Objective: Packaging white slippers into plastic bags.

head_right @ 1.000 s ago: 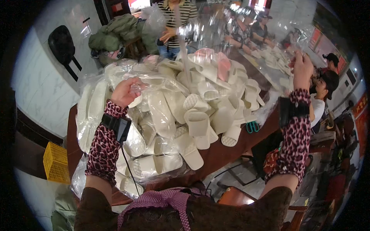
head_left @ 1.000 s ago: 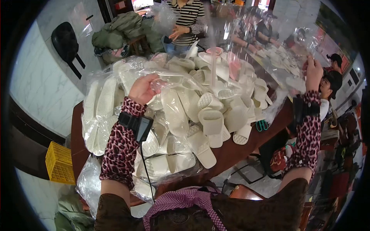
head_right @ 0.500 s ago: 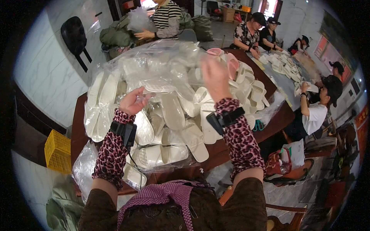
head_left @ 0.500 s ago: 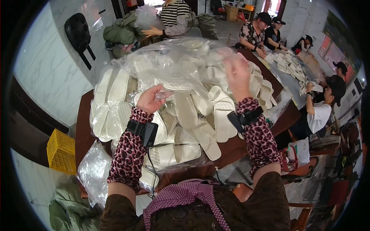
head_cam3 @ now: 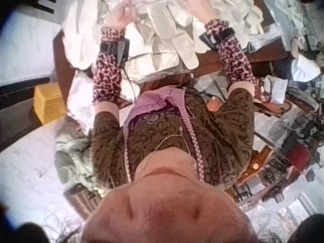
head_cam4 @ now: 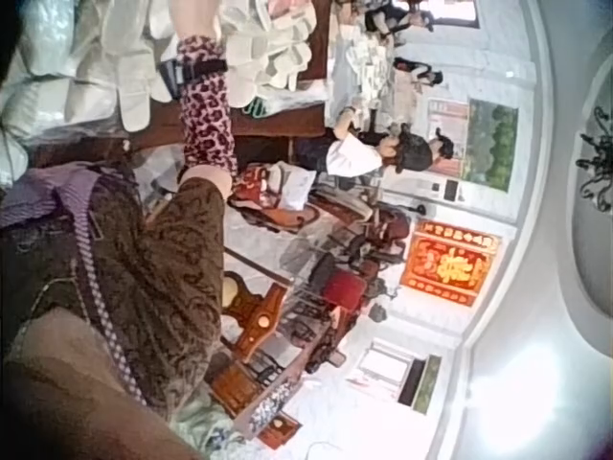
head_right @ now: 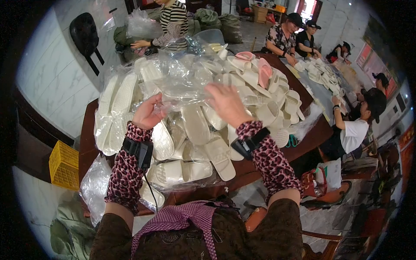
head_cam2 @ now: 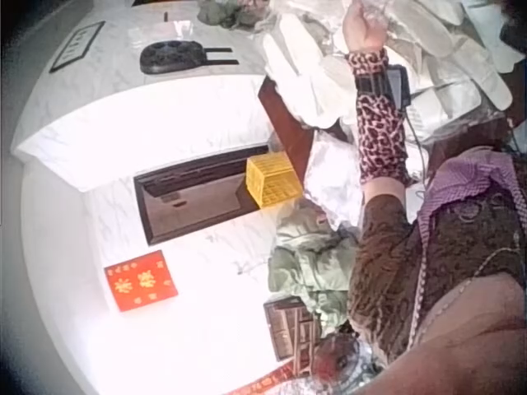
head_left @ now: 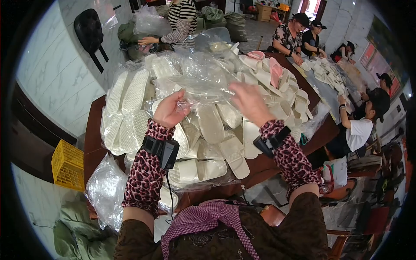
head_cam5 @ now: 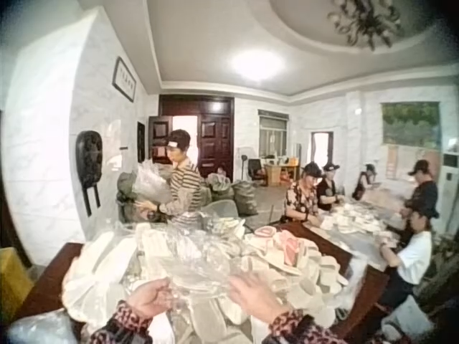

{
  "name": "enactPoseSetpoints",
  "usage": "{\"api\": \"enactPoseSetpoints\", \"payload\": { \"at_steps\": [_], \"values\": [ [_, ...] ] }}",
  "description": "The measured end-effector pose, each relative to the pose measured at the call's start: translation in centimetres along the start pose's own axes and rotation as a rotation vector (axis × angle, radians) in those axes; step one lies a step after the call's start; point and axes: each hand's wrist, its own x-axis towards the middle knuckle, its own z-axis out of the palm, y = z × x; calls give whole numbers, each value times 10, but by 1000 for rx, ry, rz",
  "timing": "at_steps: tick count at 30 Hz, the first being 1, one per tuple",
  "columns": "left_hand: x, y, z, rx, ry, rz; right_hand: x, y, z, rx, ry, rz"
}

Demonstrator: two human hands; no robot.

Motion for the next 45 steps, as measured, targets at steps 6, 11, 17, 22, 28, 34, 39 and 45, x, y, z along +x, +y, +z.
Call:
{"api": "enactPoseSetpoints", "payload": {
  "at_steps": [6,11,17,22,28,34,39,45],
  "values": [
    [5,0,-1,5,-145,-2,-17,-24,36,215,-105,228],
    [-7,2,13,65,-129,101,6,14,56,89,-42,310],
    [-2,-27,-36,290,-102,148,91,90,28,-140,-24,367],
    [24,-110,-109,449,252,-54,152,143,5,-262,-29,336],
    [56,-174,-132,628,330,-164,158,224,-15,-368,-120,245],
    [62,-188,-160,583,381,-178,209,187,-10,-440,-207,420],
    [83,-195,-155,646,426,-251,232,453,-43,-1090,152,-283],
    [101,-149,-97,758,78,50,224,514,-151,-778,338,223]
  ]
}}
